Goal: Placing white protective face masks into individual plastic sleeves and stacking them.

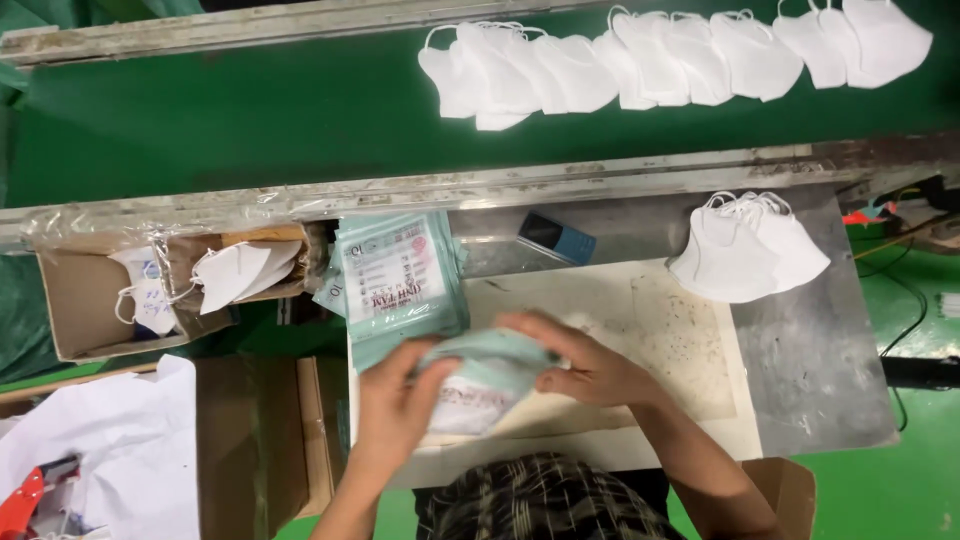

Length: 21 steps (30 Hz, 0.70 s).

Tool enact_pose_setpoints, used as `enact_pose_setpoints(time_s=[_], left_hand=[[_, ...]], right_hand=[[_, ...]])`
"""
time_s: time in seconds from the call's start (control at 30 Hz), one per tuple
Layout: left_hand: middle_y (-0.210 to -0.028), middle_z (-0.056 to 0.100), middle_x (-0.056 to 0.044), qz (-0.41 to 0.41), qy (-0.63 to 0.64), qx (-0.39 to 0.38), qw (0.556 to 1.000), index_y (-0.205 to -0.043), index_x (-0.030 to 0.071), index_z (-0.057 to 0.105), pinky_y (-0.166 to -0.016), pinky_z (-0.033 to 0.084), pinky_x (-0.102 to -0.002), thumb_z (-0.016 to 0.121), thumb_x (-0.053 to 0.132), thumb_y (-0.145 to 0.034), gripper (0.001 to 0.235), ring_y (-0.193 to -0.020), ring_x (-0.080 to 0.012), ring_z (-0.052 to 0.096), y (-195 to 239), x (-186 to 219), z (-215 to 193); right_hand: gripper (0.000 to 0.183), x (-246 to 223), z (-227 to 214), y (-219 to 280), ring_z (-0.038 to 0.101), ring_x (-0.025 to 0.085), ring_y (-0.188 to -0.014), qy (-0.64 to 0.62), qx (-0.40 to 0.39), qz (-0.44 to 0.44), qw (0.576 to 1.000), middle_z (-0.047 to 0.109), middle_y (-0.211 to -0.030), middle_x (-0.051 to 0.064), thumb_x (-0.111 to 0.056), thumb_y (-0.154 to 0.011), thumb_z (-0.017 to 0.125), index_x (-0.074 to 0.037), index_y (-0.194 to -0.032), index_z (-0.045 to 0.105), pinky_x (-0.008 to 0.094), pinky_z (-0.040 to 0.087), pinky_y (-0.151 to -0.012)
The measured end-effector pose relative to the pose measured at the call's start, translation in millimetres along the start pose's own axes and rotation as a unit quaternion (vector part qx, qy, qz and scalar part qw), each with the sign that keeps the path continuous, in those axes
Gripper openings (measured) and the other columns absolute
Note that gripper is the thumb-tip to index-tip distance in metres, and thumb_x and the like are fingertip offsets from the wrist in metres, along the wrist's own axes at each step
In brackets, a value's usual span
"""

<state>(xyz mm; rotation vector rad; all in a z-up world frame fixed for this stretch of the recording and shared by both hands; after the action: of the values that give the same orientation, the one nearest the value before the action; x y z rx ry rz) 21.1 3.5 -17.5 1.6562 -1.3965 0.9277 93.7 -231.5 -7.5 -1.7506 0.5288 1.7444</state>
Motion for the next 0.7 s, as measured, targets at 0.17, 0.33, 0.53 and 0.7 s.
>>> enact_pose_setpoints(time_s=[0.17, 0.33, 0.53, 0.7], left_hand=[[-0.092, 0.078, -0.006, 0.170, 0.067, 0.115, 0.976, -0.100, 0.002, 0.073, -0.067, 0.053, -0.022, 0.076, 0.009, -0.093, 0.010, -0.076, -0.0070, 0.066, -0.7, 1.7, -0.1], [-0.092, 0.077, -0.004, 0.169, 0.074, 0.115, 0.976, -0.098, 0.002, 0.072, -0.065, 0.053, -0.022, 0.077, 0.008, -0.092, 0.009, -0.074, -0.0084, 0.067, -7.1, 10.0, 1.5], [-0.093, 0.077, -0.006, 0.163, 0.057, 0.023, 0.985, -0.097, 0.004, 0.074, -0.064, 0.056, -0.024, 0.079, 0.001, -0.084, 0.014, -0.077, -0.0124, 0.072, -15.5, 4.9, 12.5], [-0.094, 0.076, -0.008, 0.170, 0.038, 0.061, 0.983, -0.099, 0.004, 0.074, -0.067, 0.056, -0.027, 0.075, -0.006, -0.078, 0.023, -0.080, -0.0161, 0.073, -16.8, -11.4, 11.4]], right_hand=[[0.013, 39.3, -6.8, 15.1, 0.065, 0.022, -0.092, 0.333, 0.153, 0.017, 0.930, 0.070, -0.092, 0.006, -0.020, -0.094, 0.070, -0.007, -0.099, 0.069, 0.039, 0.052, -0.087], [0.025, -8.8, -3.7, -3.4, 0.062, 0.025, -0.091, 0.494, 0.134, -0.114, 0.851, 0.067, -0.095, 0.009, -0.021, -0.087, 0.070, -0.005, -0.106, 0.070, 0.052, 0.033, -0.100], [0.010, 10.2, 1.7, -5.5, 0.063, 0.018, -0.091, 0.452, 0.128, -0.069, 0.880, 0.068, -0.088, 0.001, -0.020, -0.091, 0.072, -0.010, -0.089, 0.070, 0.041, 0.037, -0.101], [0.014, 2.3, -1.2, -5.1, 0.064, 0.022, -0.091, 0.462, 0.072, -0.098, 0.879, 0.069, -0.095, 0.006, -0.013, -0.086, 0.072, -0.007, -0.099, 0.071, 0.045, 0.035, -0.100]])
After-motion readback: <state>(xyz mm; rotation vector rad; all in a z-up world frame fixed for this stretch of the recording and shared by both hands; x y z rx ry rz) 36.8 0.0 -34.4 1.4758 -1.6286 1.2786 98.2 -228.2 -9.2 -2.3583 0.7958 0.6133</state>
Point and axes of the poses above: each hand's wrist, its own y-axis away from the middle knuckle, its own z-axis out of the palm, x = y × z, the point moved 1 cm from there along -y, towards the middle knuckle
